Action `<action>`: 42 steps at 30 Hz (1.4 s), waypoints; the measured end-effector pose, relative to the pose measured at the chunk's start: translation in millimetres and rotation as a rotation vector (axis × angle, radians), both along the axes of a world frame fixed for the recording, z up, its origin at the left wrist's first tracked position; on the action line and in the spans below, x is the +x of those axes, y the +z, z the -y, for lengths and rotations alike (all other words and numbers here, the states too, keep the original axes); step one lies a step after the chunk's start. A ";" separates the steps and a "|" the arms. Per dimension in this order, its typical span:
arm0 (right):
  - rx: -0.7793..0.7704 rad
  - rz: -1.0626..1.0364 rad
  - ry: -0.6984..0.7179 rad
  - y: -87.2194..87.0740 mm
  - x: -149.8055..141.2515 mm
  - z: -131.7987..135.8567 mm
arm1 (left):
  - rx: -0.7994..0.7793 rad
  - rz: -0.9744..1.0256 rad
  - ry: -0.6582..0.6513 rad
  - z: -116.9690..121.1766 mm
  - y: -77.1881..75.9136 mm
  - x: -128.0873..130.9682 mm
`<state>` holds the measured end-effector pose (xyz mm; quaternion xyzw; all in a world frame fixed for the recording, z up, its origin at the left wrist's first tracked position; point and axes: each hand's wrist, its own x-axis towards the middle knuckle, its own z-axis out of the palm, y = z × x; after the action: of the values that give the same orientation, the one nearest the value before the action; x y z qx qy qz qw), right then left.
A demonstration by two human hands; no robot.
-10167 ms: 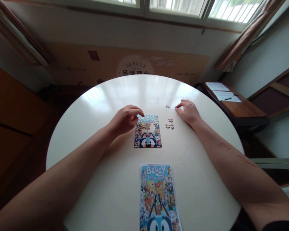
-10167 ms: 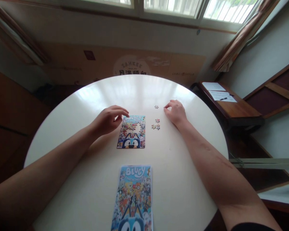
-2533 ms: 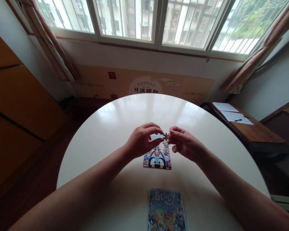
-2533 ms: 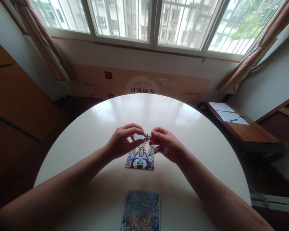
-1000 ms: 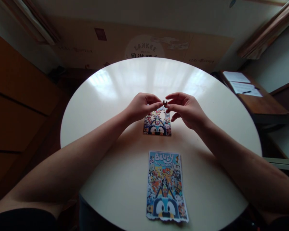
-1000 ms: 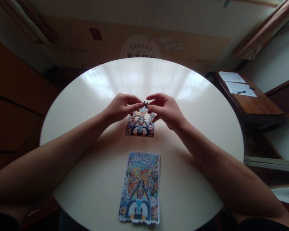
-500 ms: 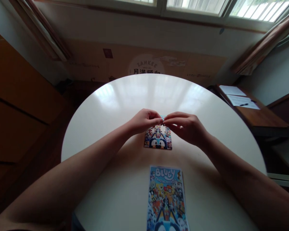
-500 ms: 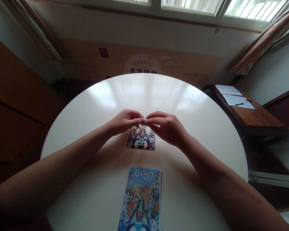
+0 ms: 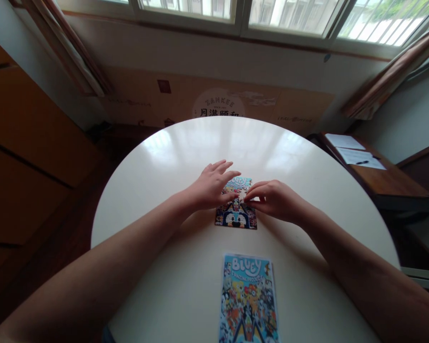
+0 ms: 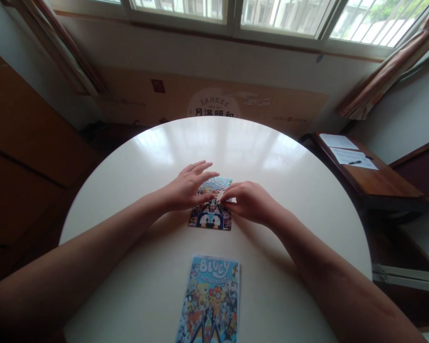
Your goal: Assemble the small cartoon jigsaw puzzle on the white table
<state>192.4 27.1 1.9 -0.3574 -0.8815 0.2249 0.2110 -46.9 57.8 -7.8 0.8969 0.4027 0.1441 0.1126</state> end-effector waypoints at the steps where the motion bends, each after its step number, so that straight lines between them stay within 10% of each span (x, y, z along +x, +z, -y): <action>1: 0.001 0.000 0.002 -0.6 -0.3 0.0 | -0.004 -0.008 -0.004 -0.1 -1.4 0.5; 22: 0.055 0.149 -0.032 16.3 1.8 4.9 | -0.063 -0.073 0.025 -1.4 -2.2 0.7; 27: 0.152 -0.043 -0.266 28.5 34.8 -11.9 | -0.060 -0.075 0.105 3.3 1.0 10.6; 42: -0.038 0.384 -0.416 24.6 59.2 -23.1 | -0.030 -0.108 0.174 3.1 -12.7 23.0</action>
<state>251.6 50.3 26.5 -0.5707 -0.8087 0.1211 0.0751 -23.9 54.7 -20.5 0.8631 0.4868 0.0988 0.0911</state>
